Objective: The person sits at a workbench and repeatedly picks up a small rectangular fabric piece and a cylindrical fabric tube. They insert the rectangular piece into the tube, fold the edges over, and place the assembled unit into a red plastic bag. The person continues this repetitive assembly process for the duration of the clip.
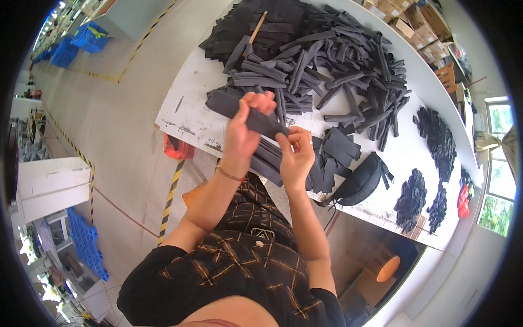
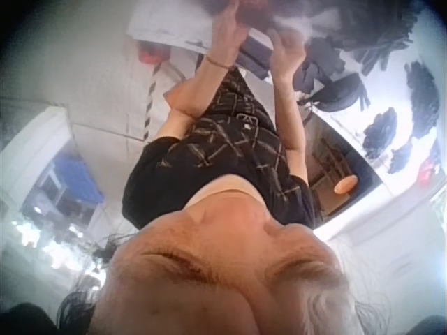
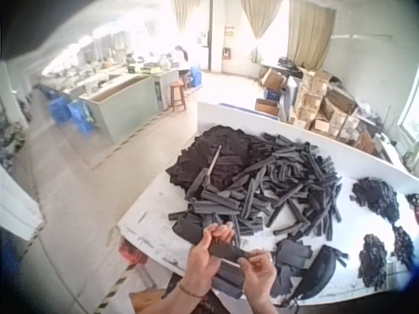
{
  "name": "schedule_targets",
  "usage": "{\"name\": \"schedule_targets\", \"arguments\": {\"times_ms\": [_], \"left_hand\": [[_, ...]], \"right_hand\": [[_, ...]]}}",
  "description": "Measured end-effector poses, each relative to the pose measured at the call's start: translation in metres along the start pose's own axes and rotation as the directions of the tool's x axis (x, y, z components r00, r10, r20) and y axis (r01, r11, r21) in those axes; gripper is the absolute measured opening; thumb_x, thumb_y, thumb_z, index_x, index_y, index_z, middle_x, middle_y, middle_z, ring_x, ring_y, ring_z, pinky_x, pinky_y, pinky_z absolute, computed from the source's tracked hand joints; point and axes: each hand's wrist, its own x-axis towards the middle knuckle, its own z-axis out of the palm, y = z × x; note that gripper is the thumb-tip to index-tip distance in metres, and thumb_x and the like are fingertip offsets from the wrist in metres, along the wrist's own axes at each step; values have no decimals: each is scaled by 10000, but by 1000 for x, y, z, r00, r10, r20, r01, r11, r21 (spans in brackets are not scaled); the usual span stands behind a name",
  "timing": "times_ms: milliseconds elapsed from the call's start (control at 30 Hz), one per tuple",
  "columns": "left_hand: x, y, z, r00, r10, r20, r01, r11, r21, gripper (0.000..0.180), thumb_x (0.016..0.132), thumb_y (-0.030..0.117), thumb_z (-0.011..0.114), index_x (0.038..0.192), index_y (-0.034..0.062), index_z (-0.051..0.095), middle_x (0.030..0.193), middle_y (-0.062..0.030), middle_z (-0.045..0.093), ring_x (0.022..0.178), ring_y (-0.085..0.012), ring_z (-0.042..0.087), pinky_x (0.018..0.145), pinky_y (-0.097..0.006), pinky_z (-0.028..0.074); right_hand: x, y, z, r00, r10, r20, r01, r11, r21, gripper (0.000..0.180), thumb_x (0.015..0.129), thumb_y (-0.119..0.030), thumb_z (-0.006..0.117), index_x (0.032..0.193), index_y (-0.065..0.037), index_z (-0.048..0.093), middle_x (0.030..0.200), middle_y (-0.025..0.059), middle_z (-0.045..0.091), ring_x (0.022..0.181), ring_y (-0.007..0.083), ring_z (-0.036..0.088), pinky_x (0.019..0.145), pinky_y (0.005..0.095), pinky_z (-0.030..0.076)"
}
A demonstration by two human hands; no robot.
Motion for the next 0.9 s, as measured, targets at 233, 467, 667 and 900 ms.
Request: {"name": "schedule_targets", "arguments": {"times_ms": [233, 467, 667, 900], "left_hand": [[-8, 4, -2, 975, -89, 202, 85, 996, 28, 266, 1037, 241, 490, 1179, 49, 605, 1108, -124, 712, 1317, -368, 500, 1175, -494, 329], [-10, 20, -27, 998, -30, -53, 42, 971, 235, 265, 1017, 248, 555, 1148, 26, 618, 1011, -113, 707, 1007, -264, 673, 901, -433, 561], [-6, 24, -52, 993, -43, -109, 54, 994, 95, 175, 974, 151, 628, 1074, 12, 664, 939, -124, 715, 899, -276, 701, 861, -429, 570], [-12, 32, -44, 997, 42, -72, -13, 931, 364, 170, 934, 128, 677, 1036, -8, 677, 931, -149, 721, 849, -306, 720, 824, -463, 590]], "right_hand": [[-10, -23, -21, 955, 266, 132, -293, 914, 279, 345, 974, -228, 628, 1161, 58, 580, 1076, 86, 603, 873, 140, 575, 772, 280, 489], [-14, -27, -17, 922, -380, 80, 383, 858, -343, 135, 803, 17, 755, 889, -21, 658, 827, 71, 633, 713, 186, 591, 637, 316, 485], [-15, -19, -21, 891, -424, 165, 454, 810, -372, 206, 740, 42, 785, 883, -24, 652, 819, 99, 625, 719, 244, 603, 621, 323, 488], [-15, -14, -30, 963, 130, 238, -112, 990, -88, 196, 922, -122, 667, 1054, 22, 687, 834, 91, 645, 783, 161, 594, 751, 284, 462]]}}
